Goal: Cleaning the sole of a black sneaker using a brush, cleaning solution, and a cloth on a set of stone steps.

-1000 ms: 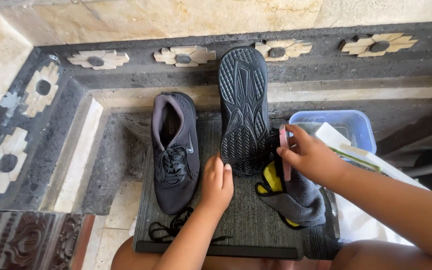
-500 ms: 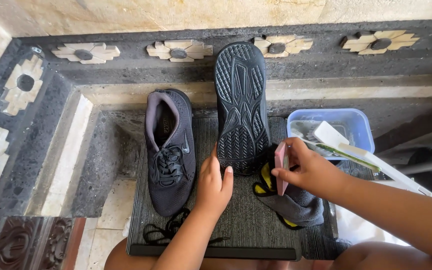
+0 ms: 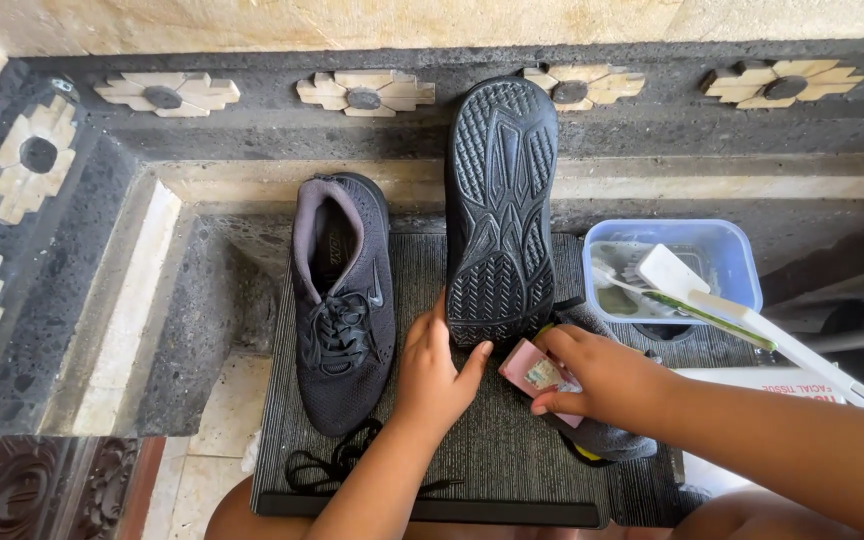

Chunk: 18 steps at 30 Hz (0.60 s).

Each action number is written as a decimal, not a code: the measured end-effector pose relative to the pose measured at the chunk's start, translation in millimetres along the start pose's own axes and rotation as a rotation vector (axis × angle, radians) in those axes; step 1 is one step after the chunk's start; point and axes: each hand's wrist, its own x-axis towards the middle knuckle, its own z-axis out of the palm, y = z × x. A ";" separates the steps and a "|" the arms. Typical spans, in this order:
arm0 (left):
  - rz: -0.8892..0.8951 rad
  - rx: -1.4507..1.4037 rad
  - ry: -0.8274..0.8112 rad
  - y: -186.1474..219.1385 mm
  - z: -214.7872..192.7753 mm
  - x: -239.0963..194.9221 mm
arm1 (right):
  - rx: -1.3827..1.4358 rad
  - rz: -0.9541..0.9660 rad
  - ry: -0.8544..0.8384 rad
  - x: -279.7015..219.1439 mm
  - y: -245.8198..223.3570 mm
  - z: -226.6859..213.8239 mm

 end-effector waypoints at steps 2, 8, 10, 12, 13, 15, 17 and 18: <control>0.020 0.006 0.003 -6.5 3.6 -0.5 | -0.056 -0.044 -0.005 -1.3 -7.9 -3.0; 0.091 -0.021 0.008 -17.6 3.8 -2.4 | -0.310 -0.157 0.124 4.3 -15.0 -13.1; 0.103 -0.025 0.010 -16.1 3.7 -2.0 | -0.444 -0.238 0.160 6.5 -3.1 -7.5; 0.085 -0.007 -0.014 -11.0 0.6 -0.9 | -0.556 -0.281 0.190 9.5 14.2 6.5; 0.089 -0.004 -0.014 -14.7 2.5 -0.4 | -0.555 -0.280 0.194 7.8 8.9 -2.0; 0.085 0.008 -0.009 -23.1 7.3 -1.7 | -0.347 -0.208 0.229 4.3 -1.3 -17.5; 0.090 0.016 -0.004 -23.5 6.5 -1.6 | -0.309 -0.150 0.330 4.9 -2.3 -23.5; 0.096 0.023 0.000 -23.0 6.4 -1.9 | -0.270 -0.091 0.431 4.7 -2.9 -27.4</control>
